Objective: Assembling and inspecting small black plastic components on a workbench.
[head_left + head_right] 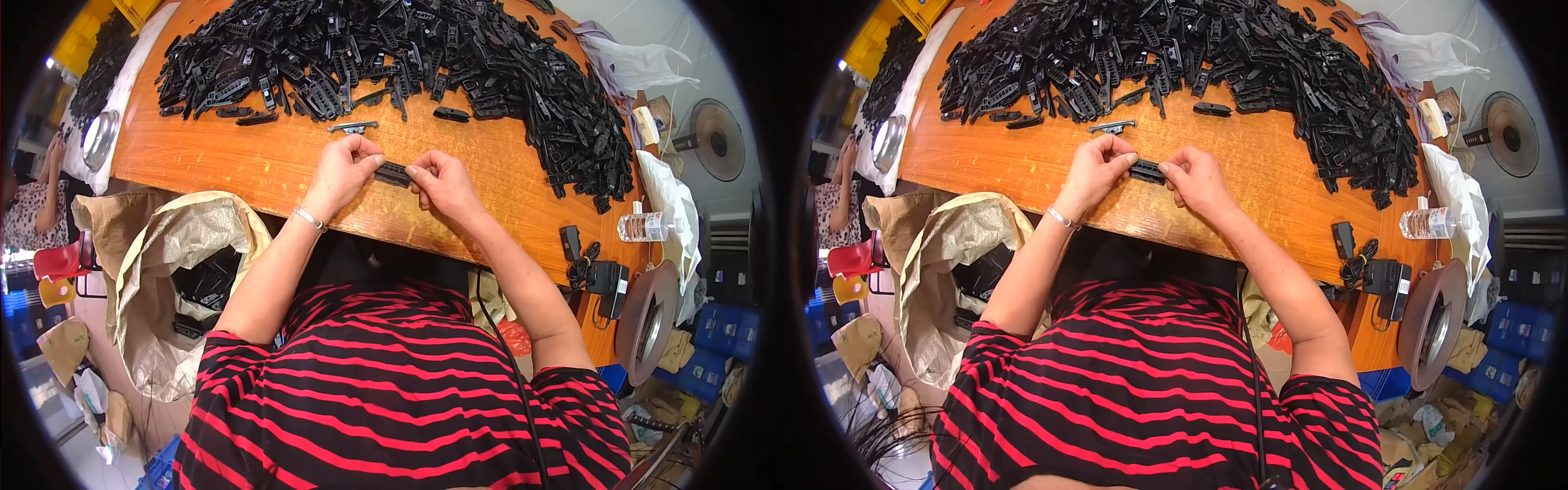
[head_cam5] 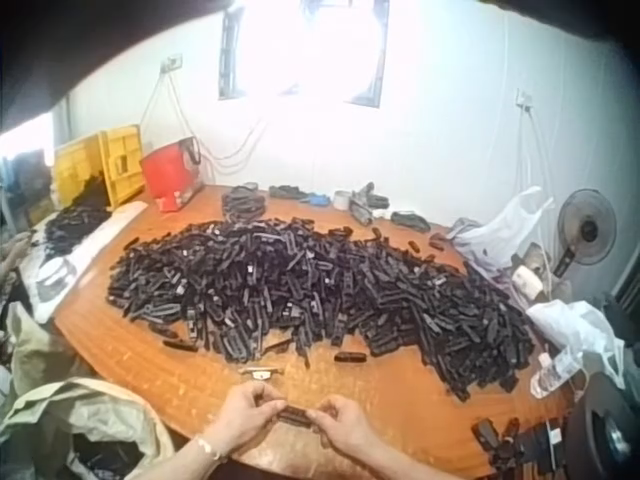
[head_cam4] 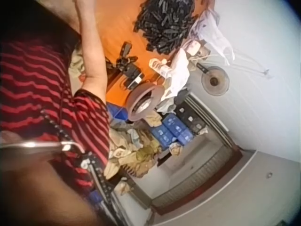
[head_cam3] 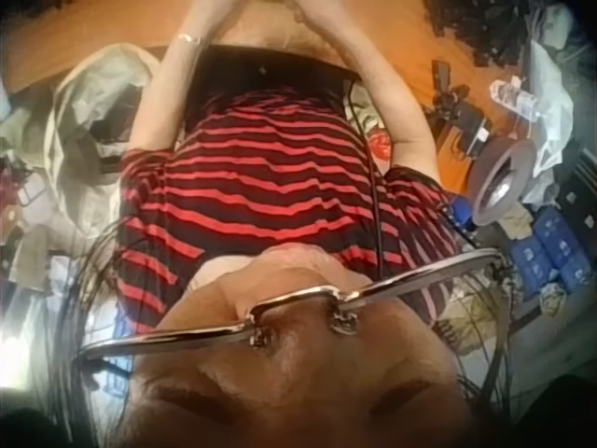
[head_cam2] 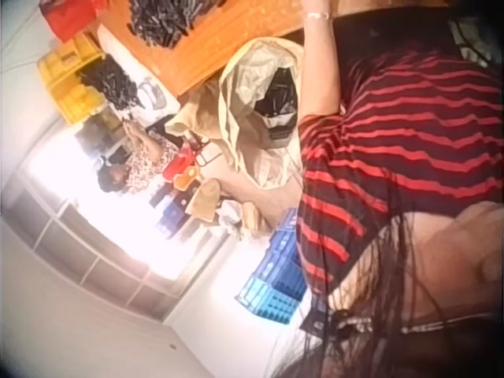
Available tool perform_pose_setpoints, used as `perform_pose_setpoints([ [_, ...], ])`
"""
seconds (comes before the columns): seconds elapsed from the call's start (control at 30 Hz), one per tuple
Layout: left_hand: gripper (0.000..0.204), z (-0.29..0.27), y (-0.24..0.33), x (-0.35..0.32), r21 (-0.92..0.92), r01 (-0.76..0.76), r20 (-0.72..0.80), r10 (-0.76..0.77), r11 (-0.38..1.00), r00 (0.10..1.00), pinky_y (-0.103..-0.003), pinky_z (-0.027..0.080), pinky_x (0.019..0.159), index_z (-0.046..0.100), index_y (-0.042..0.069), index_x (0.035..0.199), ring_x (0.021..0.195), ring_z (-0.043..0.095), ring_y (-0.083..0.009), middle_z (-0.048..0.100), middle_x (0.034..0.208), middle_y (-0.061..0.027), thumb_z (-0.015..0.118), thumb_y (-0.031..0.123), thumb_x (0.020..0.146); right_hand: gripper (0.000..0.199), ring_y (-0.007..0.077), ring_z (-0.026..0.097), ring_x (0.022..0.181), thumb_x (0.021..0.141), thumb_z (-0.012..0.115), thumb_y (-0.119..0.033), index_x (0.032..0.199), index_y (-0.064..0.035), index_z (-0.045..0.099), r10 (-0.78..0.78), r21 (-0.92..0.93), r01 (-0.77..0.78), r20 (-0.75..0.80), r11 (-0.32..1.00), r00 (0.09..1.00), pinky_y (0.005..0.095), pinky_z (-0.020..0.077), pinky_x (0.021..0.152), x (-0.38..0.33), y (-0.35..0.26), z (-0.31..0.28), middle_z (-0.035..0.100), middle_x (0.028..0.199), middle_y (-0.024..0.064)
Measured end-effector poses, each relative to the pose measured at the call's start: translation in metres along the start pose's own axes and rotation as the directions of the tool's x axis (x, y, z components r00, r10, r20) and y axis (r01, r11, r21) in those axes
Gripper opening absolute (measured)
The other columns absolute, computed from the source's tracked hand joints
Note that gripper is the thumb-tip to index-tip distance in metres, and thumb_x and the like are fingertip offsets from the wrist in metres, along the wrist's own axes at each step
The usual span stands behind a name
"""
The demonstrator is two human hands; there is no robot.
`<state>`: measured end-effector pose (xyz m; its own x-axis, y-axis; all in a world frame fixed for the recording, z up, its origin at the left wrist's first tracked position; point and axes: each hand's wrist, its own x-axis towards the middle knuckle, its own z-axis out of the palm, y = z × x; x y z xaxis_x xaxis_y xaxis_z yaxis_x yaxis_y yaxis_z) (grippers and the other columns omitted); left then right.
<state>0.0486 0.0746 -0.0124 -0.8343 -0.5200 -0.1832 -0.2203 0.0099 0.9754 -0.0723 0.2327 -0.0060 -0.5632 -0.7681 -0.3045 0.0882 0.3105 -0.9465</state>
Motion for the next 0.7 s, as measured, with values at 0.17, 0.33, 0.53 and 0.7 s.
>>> perform_pose_setpoints([
  [0.17,0.01,-0.003,-0.011,0.002,0.04,-0.015,-0.05,0.017,0.999,0.999,-0.024,0.045,0.054,0.064,-0.002,0.088,0.059,0.055,-0.0078,0.061,0.07,-0.0009,0.07,0.006,0.086,0.017,0.0104,0.053,0.045,0.092,0.064,-0.013,0.087,0.0027,0.057,0.038,-0.086,-0.038,-0.001,0.996,0.999,0.0255,0.042,0.04,0.001,-0.011,0.004,0.06,0.065,0.006],
  [0.33,0.007,-0.01,-0.004,-0.002,0.05,0.06,0.0,-0.06,0.997,0.998,-0.021,0.042,0.053,0.061,0.0,0.089,0.058,0.052,-0.007,0.059,0.071,-0.001,0.065,0.005,0.089,0.016,0.0096,0.055,0.046,0.094,0.062,-0.012,0.089,0.001,0.053,0.158,-0.211,-0.141,0.063,0.967,0.985,0.0248,0.0428,0.04,0.002,-0.027,0.009,0.061,0.065,0.005],
  [0.53,0.016,-0.015,-0.021,0.001,0.307,-0.067,-0.015,0.075,0.949,0.997,-0.032,0.047,0.062,0.061,0.0,0.082,0.065,0.056,-0.0169,0.06,0.072,-0.0072,0.072,0.01,0.082,0.021,0.0124,0.054,0.042,0.094,0.062,-0.016,0.089,0.0003,0.049,0.203,-0.196,-0.18,0.107,0.964,0.973,0.0279,0.0411,0.037,0.001,-0.032,0.007,0.059,0.06,0.0065],
  [0.7,0.012,-0.013,-0.035,0.006,0.342,-0.149,0.021,0.151,0.928,0.988,-0.023,0.043,0.053,0.055,0.004,0.083,0.06,0.05,-0.0064,0.054,0.069,0.0012,0.066,0.005,0.089,0.021,0.0141,0.053,0.042,0.093,0.063,-0.015,0.092,0.0008,0.049,0.259,-0.362,-0.201,0.119,0.91,0.959,0.0302,0.0409,0.037,0.002,-0.045,0.007,0.057,0.061,0.0088],
])
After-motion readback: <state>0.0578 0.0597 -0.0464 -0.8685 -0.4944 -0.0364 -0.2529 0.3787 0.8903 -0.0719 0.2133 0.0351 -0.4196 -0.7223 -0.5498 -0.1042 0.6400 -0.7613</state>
